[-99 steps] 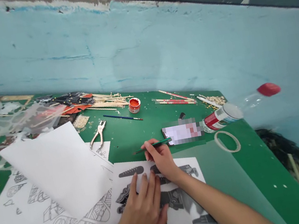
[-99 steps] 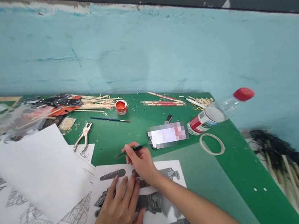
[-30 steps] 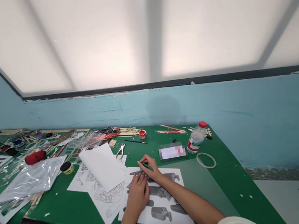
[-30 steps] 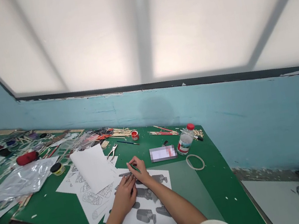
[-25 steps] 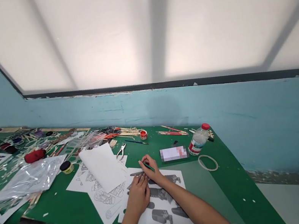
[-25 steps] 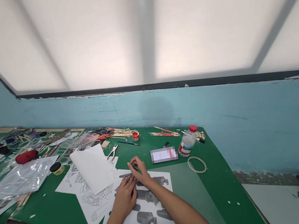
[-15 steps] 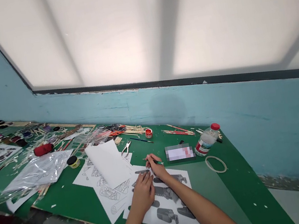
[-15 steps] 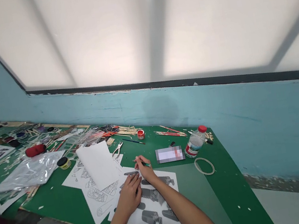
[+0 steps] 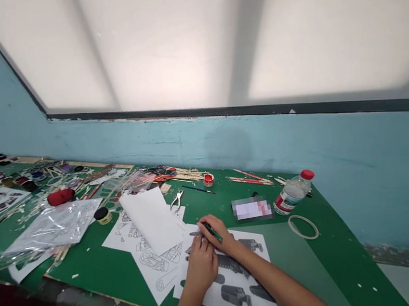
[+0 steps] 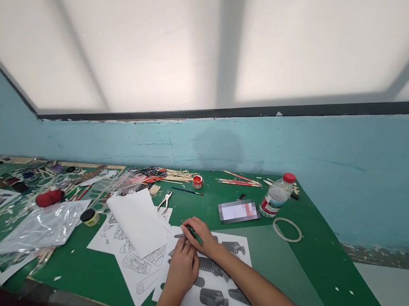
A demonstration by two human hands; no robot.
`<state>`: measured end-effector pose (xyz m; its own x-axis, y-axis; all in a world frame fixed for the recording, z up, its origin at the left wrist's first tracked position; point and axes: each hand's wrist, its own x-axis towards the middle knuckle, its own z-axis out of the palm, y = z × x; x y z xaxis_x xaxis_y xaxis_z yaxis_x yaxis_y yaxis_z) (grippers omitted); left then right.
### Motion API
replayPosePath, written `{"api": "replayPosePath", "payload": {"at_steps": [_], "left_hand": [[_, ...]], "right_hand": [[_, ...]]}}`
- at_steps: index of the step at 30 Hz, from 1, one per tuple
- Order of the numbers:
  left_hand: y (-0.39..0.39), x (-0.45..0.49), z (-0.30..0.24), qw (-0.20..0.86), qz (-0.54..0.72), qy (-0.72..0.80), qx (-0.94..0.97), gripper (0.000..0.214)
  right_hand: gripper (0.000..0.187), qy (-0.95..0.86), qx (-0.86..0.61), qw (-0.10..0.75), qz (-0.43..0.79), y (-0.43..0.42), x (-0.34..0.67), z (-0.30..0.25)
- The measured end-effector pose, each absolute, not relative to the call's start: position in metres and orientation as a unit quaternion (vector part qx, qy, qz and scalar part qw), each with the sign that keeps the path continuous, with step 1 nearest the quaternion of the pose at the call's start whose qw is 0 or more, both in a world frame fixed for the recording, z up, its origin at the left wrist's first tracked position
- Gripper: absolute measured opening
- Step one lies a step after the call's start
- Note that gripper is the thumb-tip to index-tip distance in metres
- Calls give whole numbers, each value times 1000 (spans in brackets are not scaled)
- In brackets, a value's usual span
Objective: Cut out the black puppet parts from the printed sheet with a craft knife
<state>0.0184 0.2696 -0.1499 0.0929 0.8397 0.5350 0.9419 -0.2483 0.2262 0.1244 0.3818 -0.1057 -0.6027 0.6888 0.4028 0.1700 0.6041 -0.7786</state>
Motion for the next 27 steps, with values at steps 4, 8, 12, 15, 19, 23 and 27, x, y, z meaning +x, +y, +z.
{"api": "replayPosePath", "payload": {"at_steps": [4, 8, 12, 15, 19, 23, 27], "left_hand": [[270, 19, -150, 91, -287, -608, -735, 38], [269, 19, -148, 93, -278, -608, -738, 40], [268, 20, -147, 93, -271, -616, -734, 39], [268, 22, -146, 97, -268, -623, -728, 39], [267, 24, -144, 105, -266, -631, -721, 39], [265, 27, -140, 110, -258, -640, -715, 39], [263, 28, -136, 116, -249, -643, -715, 39]], "right_hand": [[27, -845, -242, 343, 332, 380, 126, -96], [29, -873, -214, 300, 319, 388, 123, -91], [31, -897, -181, 249, 317, 410, 113, -88], [31, -904, -173, 226, 320, 426, 102, -86], [31, -904, -164, 208, 335, 437, 89, -93], [32, -898, -152, 212, 355, 438, 87, -110], [31, -887, -143, 230, 375, 437, 91, -122]]}}
